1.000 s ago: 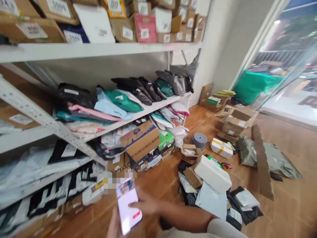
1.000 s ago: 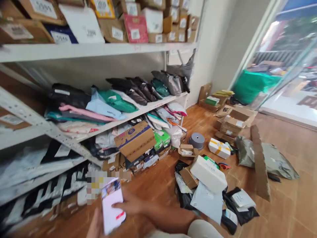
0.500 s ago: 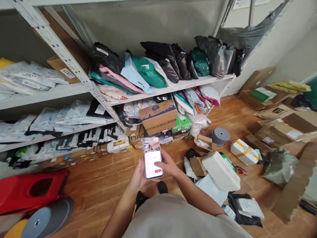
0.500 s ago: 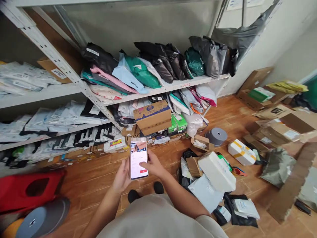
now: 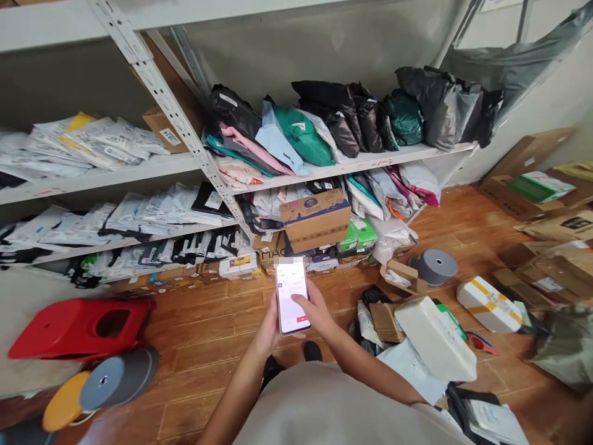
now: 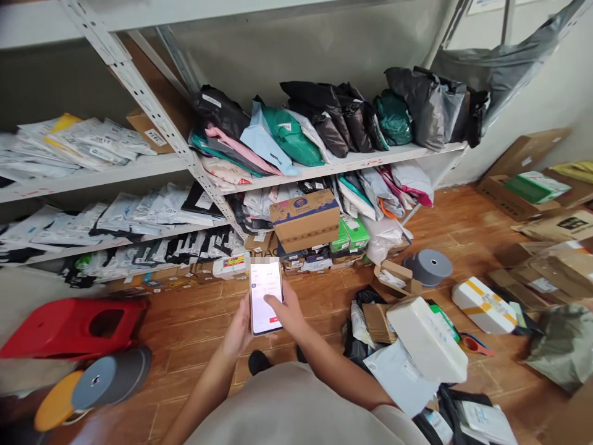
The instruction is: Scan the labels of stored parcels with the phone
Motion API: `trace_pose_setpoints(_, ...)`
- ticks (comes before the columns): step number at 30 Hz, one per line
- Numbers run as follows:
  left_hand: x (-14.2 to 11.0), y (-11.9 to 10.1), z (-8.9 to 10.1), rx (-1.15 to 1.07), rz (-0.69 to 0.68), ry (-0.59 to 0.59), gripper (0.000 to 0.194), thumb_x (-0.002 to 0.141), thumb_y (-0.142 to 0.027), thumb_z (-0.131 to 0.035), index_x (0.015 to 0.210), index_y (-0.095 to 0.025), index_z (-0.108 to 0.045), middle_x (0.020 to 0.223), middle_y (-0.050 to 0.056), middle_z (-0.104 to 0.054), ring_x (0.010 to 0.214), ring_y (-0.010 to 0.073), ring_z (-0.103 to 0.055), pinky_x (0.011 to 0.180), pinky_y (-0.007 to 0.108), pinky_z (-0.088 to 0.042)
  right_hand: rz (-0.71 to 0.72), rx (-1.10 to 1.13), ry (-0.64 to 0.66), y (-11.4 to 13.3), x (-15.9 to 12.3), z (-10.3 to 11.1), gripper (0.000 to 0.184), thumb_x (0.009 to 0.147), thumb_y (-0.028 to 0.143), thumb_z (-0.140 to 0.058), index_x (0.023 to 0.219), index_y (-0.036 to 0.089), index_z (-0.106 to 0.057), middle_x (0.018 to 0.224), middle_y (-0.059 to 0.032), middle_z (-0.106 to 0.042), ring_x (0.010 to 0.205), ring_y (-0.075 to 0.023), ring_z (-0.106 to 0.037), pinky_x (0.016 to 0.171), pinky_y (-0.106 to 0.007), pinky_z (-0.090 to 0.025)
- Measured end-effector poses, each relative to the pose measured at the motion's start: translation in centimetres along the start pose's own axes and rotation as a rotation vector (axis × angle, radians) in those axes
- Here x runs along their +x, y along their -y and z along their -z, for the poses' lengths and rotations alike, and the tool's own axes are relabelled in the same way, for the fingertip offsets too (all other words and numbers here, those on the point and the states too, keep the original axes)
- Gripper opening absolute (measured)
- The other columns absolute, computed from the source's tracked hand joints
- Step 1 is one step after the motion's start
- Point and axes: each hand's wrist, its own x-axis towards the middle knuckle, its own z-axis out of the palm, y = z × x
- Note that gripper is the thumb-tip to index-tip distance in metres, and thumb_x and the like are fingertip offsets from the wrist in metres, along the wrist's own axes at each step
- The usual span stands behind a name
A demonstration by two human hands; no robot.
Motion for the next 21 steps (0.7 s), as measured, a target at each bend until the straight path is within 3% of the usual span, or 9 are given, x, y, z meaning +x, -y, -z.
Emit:
trace_pose_setpoints(5,-0.2,1.4,0.9,-0.06,0.042,-0.101,0.075,0.092,-0.063,-0.045,0.157,-0.031,-0.024,0.149,0.014,-0.049,0.113,0.0335,-0.065,0.075,0.043,-0.063,0.02,-0.035,-0.006,-0.3,-0.7,-0.7,0.035,0.068,0.033,-0.068,0.1,0.018,-0.067,0.1,-0.0078,-0.075,0.092,-0.0272,-0.068,0.086,-0.04,-0.052)
trace_pose_setpoints(10,-0.1,2.1,2.3,-0.083,-0.005,-0.038,0.103,0.077,-0.078,-0.057,0.159,-0.029,-0.018,0.146,0.017,-0.052,0.11,0.0377,-0.066,0.058,0.038,-0.062,0.024,-0.043,0.034,-0.2,-0.6,-1.9,0.039,0.072,0.038,-0.068,0.104,0.016,-0.066,0.1,-0.0119,-0.076,0.091,-0.0312,-0.069,0.084,-0.045,-0.053)
trace_pose_setpoints(16,-1.8,1.1,3.3,-0.105,-0.081,-0.011,0.095,0.078,-0.078,-0.054,0.154,-0.024,-0.034,0.142,0.019,-0.055,0.111,0.0366,-0.066,0.062,0.036,-0.061,-0.015,-0.007,0.093,-0.2,-1.0,-4.0,0.04,0.069,0.041,-0.07,0.102,0.017,-0.066,0.097,-0.0092,-0.077,0.085,-0.0273,-0.07,0.077,-0.038,-0.056)
trace_pose_setpoints(21,-3.4,1.3,4.8,-0.118,-0.154,-0.057,0.101,0.08,-0.076,-0.053,0.159,-0.032,-0.009,0.15,0.018,-0.047,0.109,0.0396,-0.066,0.058,0.042,-0.061,-0.097,0.026,0.168,-0.6,-1.3,-5.9,0.039,0.069,0.044,-0.07,0.098,0.018,-0.067,0.083,-0.005,-0.076,0.07,-0.0229,-0.068,0.063,-0.032,-0.054)
